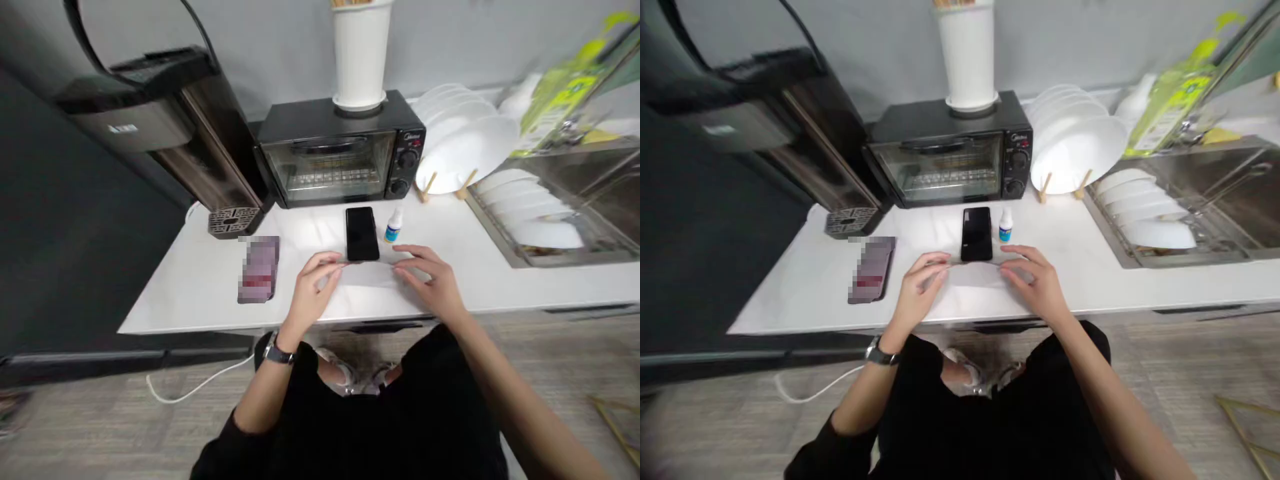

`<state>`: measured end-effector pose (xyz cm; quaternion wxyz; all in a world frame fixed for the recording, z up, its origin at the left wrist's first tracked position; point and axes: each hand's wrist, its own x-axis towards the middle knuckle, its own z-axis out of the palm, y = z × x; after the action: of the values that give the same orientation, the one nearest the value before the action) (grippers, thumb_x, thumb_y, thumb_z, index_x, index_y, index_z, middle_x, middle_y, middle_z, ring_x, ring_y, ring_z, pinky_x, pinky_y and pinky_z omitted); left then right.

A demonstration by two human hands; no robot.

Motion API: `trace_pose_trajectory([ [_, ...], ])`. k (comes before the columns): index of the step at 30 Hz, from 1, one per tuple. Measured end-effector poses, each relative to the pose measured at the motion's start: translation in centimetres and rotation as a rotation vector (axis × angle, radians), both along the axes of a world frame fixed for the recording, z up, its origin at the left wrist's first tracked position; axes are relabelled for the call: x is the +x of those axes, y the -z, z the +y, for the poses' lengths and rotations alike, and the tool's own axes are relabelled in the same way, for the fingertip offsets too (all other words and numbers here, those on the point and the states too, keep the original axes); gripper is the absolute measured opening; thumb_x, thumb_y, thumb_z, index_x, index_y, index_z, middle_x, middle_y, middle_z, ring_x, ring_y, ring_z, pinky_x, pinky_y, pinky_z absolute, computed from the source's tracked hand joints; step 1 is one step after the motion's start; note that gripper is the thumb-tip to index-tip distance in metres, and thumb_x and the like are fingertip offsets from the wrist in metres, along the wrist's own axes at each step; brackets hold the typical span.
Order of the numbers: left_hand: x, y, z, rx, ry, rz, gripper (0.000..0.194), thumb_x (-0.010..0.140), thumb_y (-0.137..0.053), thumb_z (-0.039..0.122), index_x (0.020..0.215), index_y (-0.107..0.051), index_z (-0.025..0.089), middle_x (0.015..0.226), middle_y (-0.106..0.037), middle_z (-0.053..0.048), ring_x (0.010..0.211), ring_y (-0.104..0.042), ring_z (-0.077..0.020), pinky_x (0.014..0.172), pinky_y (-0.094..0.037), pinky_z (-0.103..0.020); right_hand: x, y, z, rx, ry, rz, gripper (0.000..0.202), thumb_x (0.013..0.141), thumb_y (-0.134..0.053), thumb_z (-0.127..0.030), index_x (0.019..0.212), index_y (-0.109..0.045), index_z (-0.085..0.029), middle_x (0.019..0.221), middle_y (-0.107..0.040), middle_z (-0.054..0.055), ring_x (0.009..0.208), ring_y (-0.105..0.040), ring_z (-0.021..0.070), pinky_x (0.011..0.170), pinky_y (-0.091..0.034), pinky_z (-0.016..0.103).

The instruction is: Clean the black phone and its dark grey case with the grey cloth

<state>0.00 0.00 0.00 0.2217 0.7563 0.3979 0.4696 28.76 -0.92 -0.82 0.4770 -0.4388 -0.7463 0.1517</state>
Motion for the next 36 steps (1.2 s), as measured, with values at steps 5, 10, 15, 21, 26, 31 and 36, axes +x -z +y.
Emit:
trace_pose_trajectory([
  [5, -2.0, -0.1, -4.8, 0.006, 0.057, 0.217, 0.023, 0.105, -0.059, 0.02, 0.117, -0.078, 0.027, 0.132, -0.071, -0.008, 0.125, -0.067, -0.0222, 0.108, -0.056, -0.042, 0.1, -0.5, -4.6, -0.028, -0.172, -0.121, 0.011, 0.098, -0.069, -0.023, 0.105, -0.076, -0.026, 0.128, -0.075, 0.007, 0.12, -0.07, 0.0217, 0.104, -0.061, 0.041],
  [10, -3.4, -0.1, -6.5, -0.055, 0.15, 0.414, 0.035, 0.105, -0.061, 0.033, 0.139, -0.068, 0.029, 0.147, -0.065, -0.009, 0.137, -0.06, -0.0269, 0.115, -0.053, -0.049, 0.5, 0.4, -6.3, -0.147, -0.148, -0.22, 0.035, 0.099, -0.07, -0.035, 0.133, -0.068, -0.028, 0.138, -0.071, 0.009, 0.127, -0.069, 0.0242, 0.109, -0.06, 0.043],
  [15, -2.3, -0.1, -4.3, -0.009, 0.112, 0.61, 0.05, 0.109, -0.052, 0.042, 0.157, -0.051, 0.028, 0.165, -0.051, -0.007, 0.154, -0.045, -0.0277, 0.131, -0.034, -0.057, -0.1, 1.0, -4.0, -0.134, -0.123, -0.43, 0.054, 0.104, -0.058, -0.049, 0.154, -0.053, -0.03, 0.163, -0.053, 0.011, 0.147, -0.056, 0.031, 0.124, -0.046, 0.061],
  [21, -1.5, 0.4, -3.1, -0.023, 0.093, 0.801, 0.067, 0.106, -0.048, 0.059, 0.164, -0.041, 0.025, 0.173, -0.038, -0.008, 0.159, -0.037, -0.0315, 0.132, -0.031, -0.057, -0.2, 0.8, -2.0, -0.142, -0.126, -0.596, 0.063, 0.104, -0.052, -0.058, 0.161, -0.044, -0.03, 0.171, -0.041, 0.012, 0.158, -0.043, 0.033, 0.128, -0.035, 0.069],
  [26, -1.6, 0.3, -3.5, -0.034, 0.071, 0.833, 0.067, 0.108, -0.043, 0.06, 0.165, -0.04, 0.025, 0.174, -0.036, -0.008, 0.161, -0.034, -0.03, 0.133, -0.03, -0.056, -2.1, 0.3, -1.1, -0.097, -0.116, -0.599, 0.062, 0.106, -0.048, -0.055, 0.161, -0.045, -0.027, 0.169, -0.045, 0.012, 0.155, -0.047, 0.032, 0.129, -0.036, 0.065],
  [31, -1.3, 0.1, -3.8, -0.048, 0.048, 0.85, 0.067, 0.108, -0.044, 0.059, 0.165, -0.039, 0.026, 0.174, -0.037, -0.008, 0.161, -0.034, -0.0288, 0.134, -0.029, -0.055, -2.8, 0.3, -0.6, -0.084, -0.088, -0.609, 0.064, 0.105, -0.05, -0.057, 0.158, -0.049, -0.022, 0.167, -0.047, 0.015, 0.152, -0.05, 0.0337, 0.126, -0.042, 0.062],
  [36, -1.2, 0.2, -3.8, -0.044, 0.048, 0.871, 0.071, 0.108, -0.041, 0.058, 0.17, -0.026, 0.027, 0.178, -0.027, -0.005, 0.165, -0.027, -0.0269, 0.136, -0.023, -0.057, -1.1, 0.9, -2.0, -0.081, -0.086, -0.628, 0.061, 0.107, -0.047, -0.055, 0.159, -0.046, -0.023, 0.17, -0.043, 0.013, 0.156, -0.045, 0.0298, 0.128, -0.04, 0.061],
])
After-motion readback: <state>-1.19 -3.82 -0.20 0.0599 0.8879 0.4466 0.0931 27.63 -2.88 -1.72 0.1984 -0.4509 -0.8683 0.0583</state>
